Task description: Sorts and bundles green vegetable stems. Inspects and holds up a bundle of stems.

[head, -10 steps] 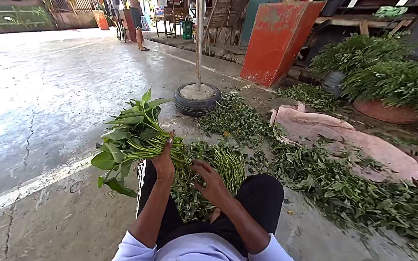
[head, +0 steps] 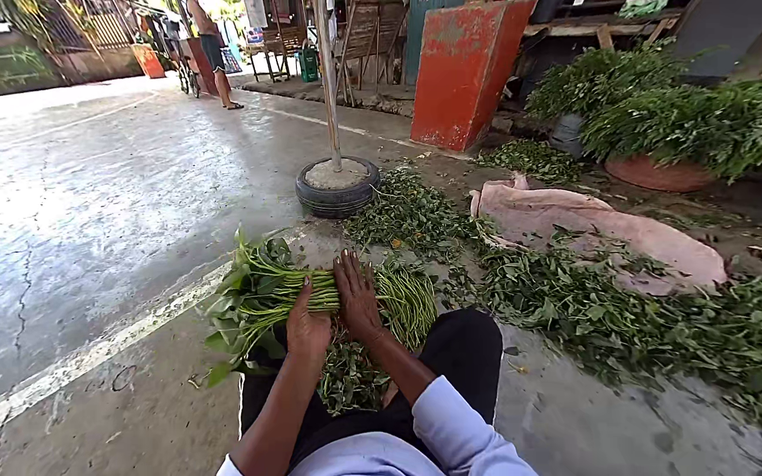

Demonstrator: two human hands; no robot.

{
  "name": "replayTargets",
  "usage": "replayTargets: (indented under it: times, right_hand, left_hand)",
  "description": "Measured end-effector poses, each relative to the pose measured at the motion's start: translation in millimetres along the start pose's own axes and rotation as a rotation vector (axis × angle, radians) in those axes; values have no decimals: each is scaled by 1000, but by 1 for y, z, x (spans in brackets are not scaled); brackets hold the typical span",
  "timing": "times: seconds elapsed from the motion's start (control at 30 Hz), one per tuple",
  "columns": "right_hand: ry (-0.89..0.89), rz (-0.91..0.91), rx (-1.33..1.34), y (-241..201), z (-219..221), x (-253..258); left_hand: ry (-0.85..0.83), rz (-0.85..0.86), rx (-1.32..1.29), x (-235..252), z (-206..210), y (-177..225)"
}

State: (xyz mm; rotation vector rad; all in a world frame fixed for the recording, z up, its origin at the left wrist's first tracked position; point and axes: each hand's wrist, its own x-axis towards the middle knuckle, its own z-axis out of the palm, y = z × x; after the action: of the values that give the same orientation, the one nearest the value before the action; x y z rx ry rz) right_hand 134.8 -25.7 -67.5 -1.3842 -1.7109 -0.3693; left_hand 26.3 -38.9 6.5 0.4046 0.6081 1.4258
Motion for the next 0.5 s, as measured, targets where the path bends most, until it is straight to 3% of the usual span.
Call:
replayTargets:
  times: [0.23,0.37,0.5]
  right_hand:
    - [22,88,82,-4,-4,-25]
    - [20,23,2,15,-14,-12]
    - [-37,41,29,7,-11,-6]
  left_hand:
    - [42,-110,-42,-2,4,-3]
    - [54,-149,-97,-4,2,-5]
    - [58,-153,-95,-6,-3,5]
